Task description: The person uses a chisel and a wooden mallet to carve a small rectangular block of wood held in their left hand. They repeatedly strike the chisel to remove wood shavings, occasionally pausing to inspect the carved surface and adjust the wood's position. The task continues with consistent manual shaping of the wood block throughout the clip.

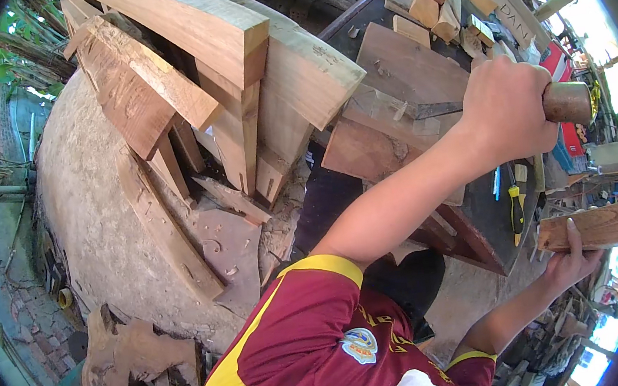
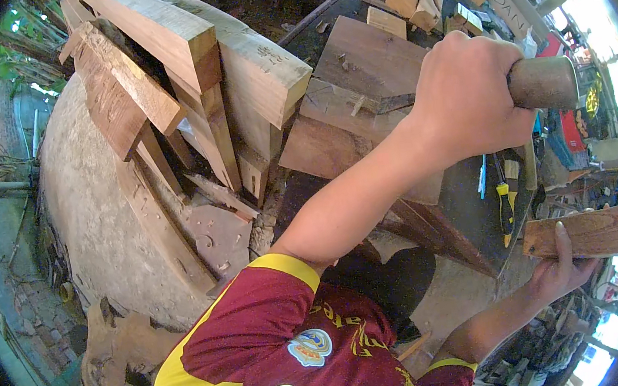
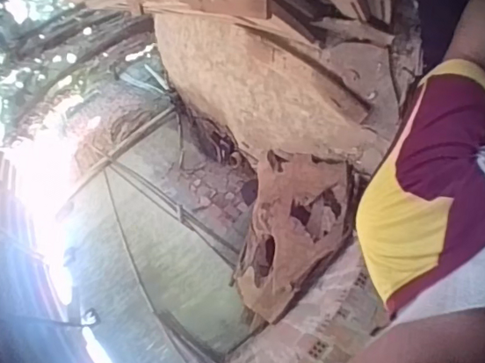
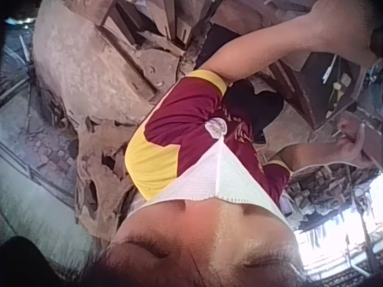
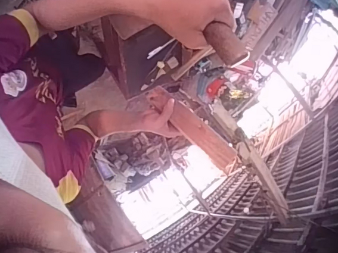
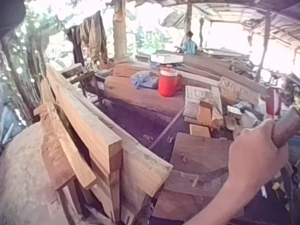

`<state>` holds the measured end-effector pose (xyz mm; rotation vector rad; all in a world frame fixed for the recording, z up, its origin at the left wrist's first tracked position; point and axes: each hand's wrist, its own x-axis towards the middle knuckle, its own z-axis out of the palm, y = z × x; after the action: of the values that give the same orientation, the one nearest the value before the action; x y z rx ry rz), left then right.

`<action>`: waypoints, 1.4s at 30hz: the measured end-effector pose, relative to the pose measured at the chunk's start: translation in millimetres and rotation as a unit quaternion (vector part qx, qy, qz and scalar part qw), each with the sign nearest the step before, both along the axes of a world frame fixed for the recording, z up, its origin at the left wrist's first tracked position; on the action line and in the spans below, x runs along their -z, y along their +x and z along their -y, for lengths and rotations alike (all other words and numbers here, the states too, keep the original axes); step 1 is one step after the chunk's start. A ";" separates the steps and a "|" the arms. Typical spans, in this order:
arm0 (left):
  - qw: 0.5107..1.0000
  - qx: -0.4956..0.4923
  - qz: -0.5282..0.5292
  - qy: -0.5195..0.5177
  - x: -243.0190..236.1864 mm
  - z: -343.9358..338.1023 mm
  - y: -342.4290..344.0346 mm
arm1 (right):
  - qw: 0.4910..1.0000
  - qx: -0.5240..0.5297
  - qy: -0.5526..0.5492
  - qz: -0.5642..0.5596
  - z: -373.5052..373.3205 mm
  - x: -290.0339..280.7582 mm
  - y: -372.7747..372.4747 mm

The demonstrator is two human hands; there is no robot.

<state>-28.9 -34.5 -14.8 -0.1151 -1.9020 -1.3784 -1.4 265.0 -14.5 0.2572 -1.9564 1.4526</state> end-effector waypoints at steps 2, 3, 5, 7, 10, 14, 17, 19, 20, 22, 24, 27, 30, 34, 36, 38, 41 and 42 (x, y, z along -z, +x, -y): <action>1.000 0.011 0.002 0.003 2.0 -3.4 -4.1 | 1.000 0.004 -0.003 0.000 -3.9 2.0 0.1; 1.000 0.017 0.004 0.007 2.5 -4.0 -5.2 | 1.000 0.005 -0.005 0.000 -5.5 2.9 0.1; 1.000 0.021 0.006 0.013 1.3 -2.5 -4.5 | 1.000 0.013 -0.001 -0.007 -4.0 1.7 -1.2; 0.999 0.022 0.010 0.021 0.8 -1.3 -5.3 | 1.000 0.024 0.006 -0.008 -3.5 -1.4 -3.2; 0.999 -0.006 -0.003 0.037 -3.2 6.0 -0.1 | 0.999 0.037 0.023 -0.010 -8.7 -18.0 -15.0; 0.997 0.020 0.020 0.072 -1.6 0.7 -11.9 | 0.993 0.095 0.061 -0.041 -34.2 -49.7 -30.3; 0.997 0.010 0.022 0.067 -2.1 3.8 -11.5 | 0.973 0.137 0.181 -0.031 -12.6 -70.5 -45.3; 0.998 -0.001 0.025 0.049 -1.9 2.3 -12.9 | 0.942 0.174 0.288 -0.004 9.3 -78.7 -54.3; 0.999 -0.002 0.027 0.048 -1.5 0.8 -13.3 | 0.920 0.193 0.341 0.010 19.7 -82.3 -56.1; 0.999 -0.006 0.029 0.042 -1.2 -0.3 -14.5 | 0.877 0.200 0.435 0.022 36.2 -85.2 -55.8; 0.998 -0.001 0.032 0.048 -2.4 0.5 -13.5 | 0.849 0.149 0.507 0.000 49.2 -85.7 -51.9; 0.998 0.009 0.031 0.055 -2.5 6.8 -11.6 | 0.836 0.148 0.527 -0.036 35.3 -96.4 -62.0; 0.997 0.022 0.036 0.066 -3.7 4.8 -12.2 | 0.909 0.151 0.390 -0.009 34.5 -101.6 -61.8; 0.997 0.022 0.057 0.053 -3.6 2.9 -12.6 | 0.863 0.137 0.486 -0.033 49.1 -78.2 -52.3; 0.998 0.011 0.052 0.045 -1.9 4.6 -13.6 | 0.865 0.093 0.489 -0.063 35.3 -86.1 -63.0; 0.998 0.015 0.049 0.041 -1.7 2.0 -12.8 | 0.891 0.105 0.440 -0.031 22.2 -99.4 -65.5; 0.998 0.011 0.049 0.026 -2.4 -1.1 -11.3 | 0.902 0.102 0.419 -0.007 25.8 -96.1 -61.3; 0.999 0.004 0.050 0.020 -1.9 -3.0 -12.0 | 0.881 0.128 0.456 -0.010 39.9 -81.2 -57.3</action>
<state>-40.8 -31.5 -12.9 -0.0341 -1.9567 -1.4510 -58.8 225.1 66.7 0.3935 -2.4166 0.2722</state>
